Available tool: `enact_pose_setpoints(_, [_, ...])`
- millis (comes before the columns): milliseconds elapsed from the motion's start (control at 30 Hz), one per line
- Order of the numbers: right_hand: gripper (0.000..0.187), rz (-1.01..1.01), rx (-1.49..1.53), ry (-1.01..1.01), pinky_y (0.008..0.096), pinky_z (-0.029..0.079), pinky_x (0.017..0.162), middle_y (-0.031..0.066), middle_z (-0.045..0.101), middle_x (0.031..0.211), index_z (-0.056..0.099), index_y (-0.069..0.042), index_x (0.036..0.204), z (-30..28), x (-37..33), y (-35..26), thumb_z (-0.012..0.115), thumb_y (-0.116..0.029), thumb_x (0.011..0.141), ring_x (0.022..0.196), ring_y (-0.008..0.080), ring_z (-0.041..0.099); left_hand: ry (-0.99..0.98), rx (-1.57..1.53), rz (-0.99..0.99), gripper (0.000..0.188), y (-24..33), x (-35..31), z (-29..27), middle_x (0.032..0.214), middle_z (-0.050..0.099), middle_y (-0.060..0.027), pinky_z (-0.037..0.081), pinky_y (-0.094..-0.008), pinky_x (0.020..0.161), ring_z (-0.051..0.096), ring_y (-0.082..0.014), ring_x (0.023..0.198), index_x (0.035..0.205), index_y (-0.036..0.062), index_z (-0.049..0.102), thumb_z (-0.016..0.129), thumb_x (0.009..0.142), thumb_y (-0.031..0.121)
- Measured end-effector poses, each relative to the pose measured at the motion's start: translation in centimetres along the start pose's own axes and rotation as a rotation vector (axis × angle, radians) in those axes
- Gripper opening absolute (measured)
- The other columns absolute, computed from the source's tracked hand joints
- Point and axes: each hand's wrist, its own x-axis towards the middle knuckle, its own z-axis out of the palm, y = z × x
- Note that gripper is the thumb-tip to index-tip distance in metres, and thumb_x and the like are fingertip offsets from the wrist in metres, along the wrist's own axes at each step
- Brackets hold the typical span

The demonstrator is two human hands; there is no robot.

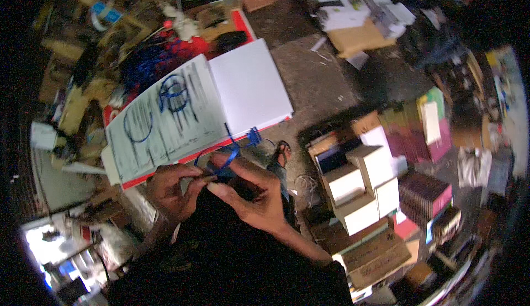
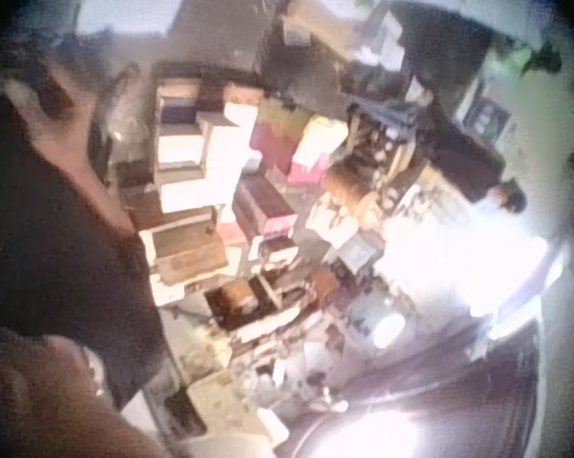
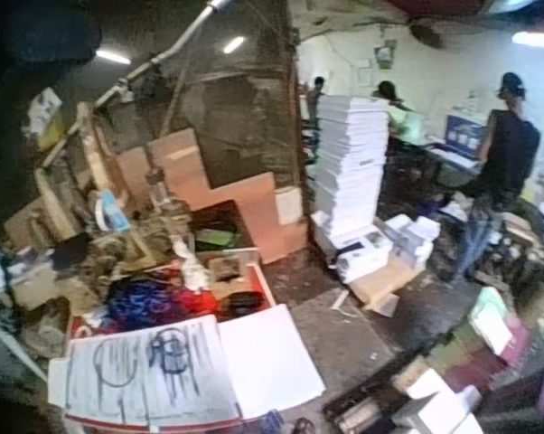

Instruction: The person applies white tape to the top edge of a thick stack of paper sheets, trims the excess tape using a utility knife, and then manually inserts blue ribbons into the gaps between the sheets.

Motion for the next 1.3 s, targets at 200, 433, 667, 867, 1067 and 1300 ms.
enact_pose_setpoints(200, [0.010,0.048,0.095,0.152,0.0264,0.053,0.070,0.0106,0.076,0.091,0.079,-0.002,0.096,3.1,-1.3,0.2,0.074,-0.009,0.092,0.076,0.0149,0.069,-0.126,-0.475,-0.214,0.026,-3.3,-1.4,-0.1,0.111,0.069,-0.0159,0.060,-0.0285,0.079,0.074,-0.0221,0.090,0.108,-0.0051,0.065,0.077,0.086,0.001])
enact_pose_setpoints(433, [0.026,-0.012,0.131,0.639,0.0290,0.052,0.062,0.0130,0.069,0.080,0.066,0.003,0.091,4.7,-3.2,-0.3,0.067,-0.022,0.097,0.068,0.0172,0.065,-0.954,-0.305,-0.085,0.017,-13.7,-5.1,-2.4,0.108,0.074,-0.0153,0.057,-0.0377,0.096,0.069,-0.0293,0.113,0.106,0.0000,0.075,0.069,0.092,0.006])
enact_pose_setpoints(667, [0.014,0.170,-0.258,0.584,0.0279,0.055,0.073,0.0095,0.073,0.088,0.073,0.005,0.103,7.0,-1.8,6.3,0.067,-0.004,0.094,0.079,0.0139,0.069,-1.260,-0.095,-0.176,0.032,-12.7,-0.9,-6.2,0.123,0.069,-0.0172,0.054,-0.0390,0.097,0.067,-0.0297,0.113,0.119,0.0030,0.070,0.070,0.093,0.021])
enact_pose_setpoints(867, [0.020,0.156,-0.167,0.481,0.0235,0.049,0.068,0.0055,0.071,0.084,0.075,0.003,0.098,5.3,3.1,11.8,0.072,-0.016,0.095,0.072,0.0097,0.063,-0.536,0.042,0.065,0.026,-15.2,5.9,-4.6,0.110,0.073,-0.0156,0.054,-0.0375,0.091,0.071,-0.0268,0.103,0.113,0.0021,0.073,0.073,0.088,0.006])
enact_pose_setpoints(1067, [0.021,0.215,-0.021,0.465,0.0221,0.043,0.059,0.0016,0.067,0.078,0.075,0.002,0.098,5.1,4.3,13.1,0.075,-0.018,0.094,0.067,0.0064,0.057,-0.469,0.123,0.142,0.023,-16.9,7.5,-1.4,0.115,0.070,-0.0143,0.050,-0.0366,0.095,0.066,-0.0280,0.109,0.113,0.0025,0.073,0.070,0.091,0.008])
enact_pose_setpoints(1300, [0.014,0.193,-0.025,0.459,0.0233,0.042,0.059,0.0029,0.069,0.081,0.077,0.003,0.096,4.4,5.2,14.0,0.075,-0.010,0.091,0.067,0.0071,0.056,-0.465,0.109,0.111,0.015,-18.8,7.6,-0.1,0.105,0.069,-0.0124,0.050,-0.0378,0.091,0.064,-0.0281,0.103,0.104,0.0034,0.073,0.067,0.091,0.008])
